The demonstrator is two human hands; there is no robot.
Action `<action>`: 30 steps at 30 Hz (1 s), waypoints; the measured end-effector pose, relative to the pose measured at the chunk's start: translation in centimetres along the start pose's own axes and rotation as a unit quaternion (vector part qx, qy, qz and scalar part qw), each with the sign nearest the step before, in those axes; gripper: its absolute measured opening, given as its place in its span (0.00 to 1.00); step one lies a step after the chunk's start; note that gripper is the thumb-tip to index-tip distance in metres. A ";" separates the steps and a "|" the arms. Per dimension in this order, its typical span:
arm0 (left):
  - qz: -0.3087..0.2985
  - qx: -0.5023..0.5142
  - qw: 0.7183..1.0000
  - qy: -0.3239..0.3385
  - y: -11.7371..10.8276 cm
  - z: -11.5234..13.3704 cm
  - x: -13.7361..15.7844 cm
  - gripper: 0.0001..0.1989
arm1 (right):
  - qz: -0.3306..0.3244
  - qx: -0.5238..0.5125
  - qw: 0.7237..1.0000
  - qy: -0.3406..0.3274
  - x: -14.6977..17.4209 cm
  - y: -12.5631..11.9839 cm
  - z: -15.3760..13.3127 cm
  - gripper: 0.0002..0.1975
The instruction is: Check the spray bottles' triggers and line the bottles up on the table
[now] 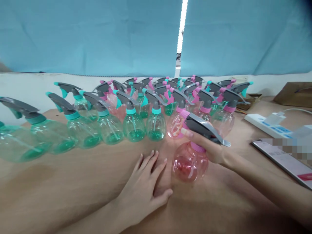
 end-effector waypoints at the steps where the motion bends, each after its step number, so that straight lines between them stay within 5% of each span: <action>1: 0.000 -0.001 1.000 0.001 0.0 0.0 0.0 0.32 | 0.004 -0.001 1.000 0.012 0.1 -0.1 0.3 0.11; 7: 0.006 0.003 1.000 0.008 0.0 -0.1 -0.1 0.31 | 0.018 -0.006 0.996 0.085 0.8 -0.6 2.1 0.10; 18: 0.007 0.019 1.000 0.013 0.1 -0.2 0.0 0.31 | -0.032 -0.042 0.998 0.031 0.1 0.5 0.5 0.02; 23: 0.007 0.011 1.000 0.016 0.3 -0.2 -0.1 0.30 | 0.005 -0.037 0.997 0.075 0.9 -0.2 2.6 0.02; 30: 0.013 0.009 1.000 0.017 0.2 -0.2 0.0 0.29 | -0.028 -0.056 0.993 0.101 1.0 0.2 3.3 0.05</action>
Point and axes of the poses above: each hand's wrist, its own x-axis away from the middle knuckle, its own y-axis out of the palm, z = x × y, the point moved 7 cm from there along -x, towards the middle knuckle, and after that the axes turned 8 degrees about -z, right-handed, at the moved point
